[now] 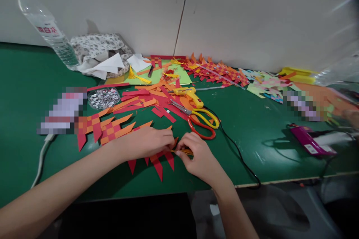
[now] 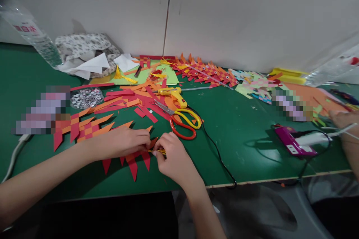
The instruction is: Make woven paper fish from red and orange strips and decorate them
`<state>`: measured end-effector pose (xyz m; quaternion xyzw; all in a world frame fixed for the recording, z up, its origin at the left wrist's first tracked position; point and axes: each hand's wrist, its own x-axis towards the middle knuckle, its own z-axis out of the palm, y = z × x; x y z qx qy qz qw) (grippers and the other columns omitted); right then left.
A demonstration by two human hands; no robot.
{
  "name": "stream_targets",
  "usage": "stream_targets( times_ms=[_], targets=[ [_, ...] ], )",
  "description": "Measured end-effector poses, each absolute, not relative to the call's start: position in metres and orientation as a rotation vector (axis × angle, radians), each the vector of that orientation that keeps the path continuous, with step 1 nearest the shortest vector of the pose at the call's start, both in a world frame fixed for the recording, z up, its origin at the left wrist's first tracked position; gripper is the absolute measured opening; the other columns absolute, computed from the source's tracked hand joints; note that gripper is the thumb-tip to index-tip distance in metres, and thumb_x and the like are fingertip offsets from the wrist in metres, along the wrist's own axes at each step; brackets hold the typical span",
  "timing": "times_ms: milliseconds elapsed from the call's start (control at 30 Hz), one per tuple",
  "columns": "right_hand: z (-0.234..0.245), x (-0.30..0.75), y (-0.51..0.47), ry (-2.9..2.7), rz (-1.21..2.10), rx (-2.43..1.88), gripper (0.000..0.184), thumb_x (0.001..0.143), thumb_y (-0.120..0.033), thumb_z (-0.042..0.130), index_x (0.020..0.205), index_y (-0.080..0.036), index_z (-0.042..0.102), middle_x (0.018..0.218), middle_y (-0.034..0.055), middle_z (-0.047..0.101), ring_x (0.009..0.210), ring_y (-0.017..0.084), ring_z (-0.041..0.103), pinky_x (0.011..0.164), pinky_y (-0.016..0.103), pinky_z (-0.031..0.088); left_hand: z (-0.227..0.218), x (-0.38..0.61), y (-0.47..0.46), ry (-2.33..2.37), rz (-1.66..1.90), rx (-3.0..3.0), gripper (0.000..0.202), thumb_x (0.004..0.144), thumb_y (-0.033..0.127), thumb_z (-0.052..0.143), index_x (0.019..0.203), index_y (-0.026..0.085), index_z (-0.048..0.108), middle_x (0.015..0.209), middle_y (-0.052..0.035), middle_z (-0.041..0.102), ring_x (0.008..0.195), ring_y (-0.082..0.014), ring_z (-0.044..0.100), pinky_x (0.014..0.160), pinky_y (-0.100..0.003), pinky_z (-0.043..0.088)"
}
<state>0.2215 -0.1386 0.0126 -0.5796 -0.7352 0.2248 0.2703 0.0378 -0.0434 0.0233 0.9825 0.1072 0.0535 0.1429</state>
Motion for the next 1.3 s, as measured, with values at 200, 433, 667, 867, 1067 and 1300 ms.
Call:
stream_targets(
  times_ms=[200, 433, 667, 867, 1067, 1300],
  targets=[
    [0.013, 0.221, -0.139, -1.977, 0.601, -1.563, 0.016, 0.075, -0.004, 0.057, 0.071, -0.019, 0.053, 0.075, 0.0016, 0.054, 0.078, 0.017, 0.048, 0.068, 0.032, 0.04, 0.02, 0.037, -0.042, 0.333, 0.133, 2.803, 0.013, 0.092, 0.021, 0.042, 0.09, 0.019, 0.054, 0.087, 0.0005, 0.057, 0.06, -0.0107, 0.054, 0.048, -0.024, 0.034],
    [0.013, 0.221, -0.139, -1.98, 0.593, -1.562, 0.017, 0.074, -0.003, 0.057, 0.072, -0.019, 0.052, 0.075, 0.0013, 0.053, 0.077, 0.017, 0.047, 0.068, 0.031, 0.04, 0.02, 0.035, -0.045, 0.274, 0.142, 2.921, 0.016, 0.092, 0.016, 0.037, 0.088, 0.019, 0.052, 0.085, 0.0002, 0.056, 0.058, -0.0099, 0.053, 0.046, -0.024, 0.029],
    [0.013, 0.221, -0.139, -1.976, 0.61, -1.579, 0.018, 0.074, -0.002, 0.056, 0.072, -0.019, 0.051, 0.076, 0.0015, 0.053, 0.079, 0.017, 0.048, 0.069, 0.031, 0.04, 0.019, 0.037, -0.048, 0.296, 0.09, 2.961, 0.014, 0.089, 0.009, 0.039, 0.09, 0.018, 0.05, 0.084, 0.0002, 0.055, 0.055, -0.0113, 0.05, 0.044, -0.026, 0.028],
    [0.014, 0.221, -0.139, -1.98, 0.607, -1.583, 0.018, 0.075, -0.002, 0.056, 0.071, -0.019, 0.051, 0.076, 0.0008, 0.053, 0.078, 0.017, 0.047, 0.069, 0.031, 0.04, 0.021, 0.029, -0.044, 0.281, 0.048, 2.851, 0.016, 0.086, 0.005, 0.042, 0.09, 0.018, 0.049, 0.091, -0.0013, 0.055, 0.059, -0.0121, 0.05, 0.049, -0.024, 0.032],
    [0.014, 0.22, -0.139, -1.979, 0.608, -1.581, 0.017, 0.075, -0.003, 0.056, 0.071, -0.019, 0.051, 0.075, 0.0011, 0.053, 0.078, 0.017, 0.048, 0.069, 0.031, 0.04, 0.021, 0.029, -0.043, 0.336, 0.112, 2.746, 0.01, 0.093, 0.018, 0.04, 0.094, 0.019, 0.05, 0.092, -0.0008, 0.055, 0.063, -0.0116, 0.053, 0.052, -0.022, 0.035],
    [0.014, 0.22, -0.139, -1.98, 0.614, -1.596, 0.017, 0.074, -0.003, 0.058, 0.072, -0.018, 0.052, 0.076, 0.0007, 0.053, 0.079, 0.017, 0.047, 0.07, 0.03, 0.04, 0.017, 0.036, -0.04, 0.29, 0.143, 2.755, 0.013, 0.094, 0.024, 0.039, 0.094, 0.02, 0.052, 0.092, -0.0002, 0.057, 0.066, -0.0114, 0.055, 0.052, -0.023, 0.034]
  ],
)
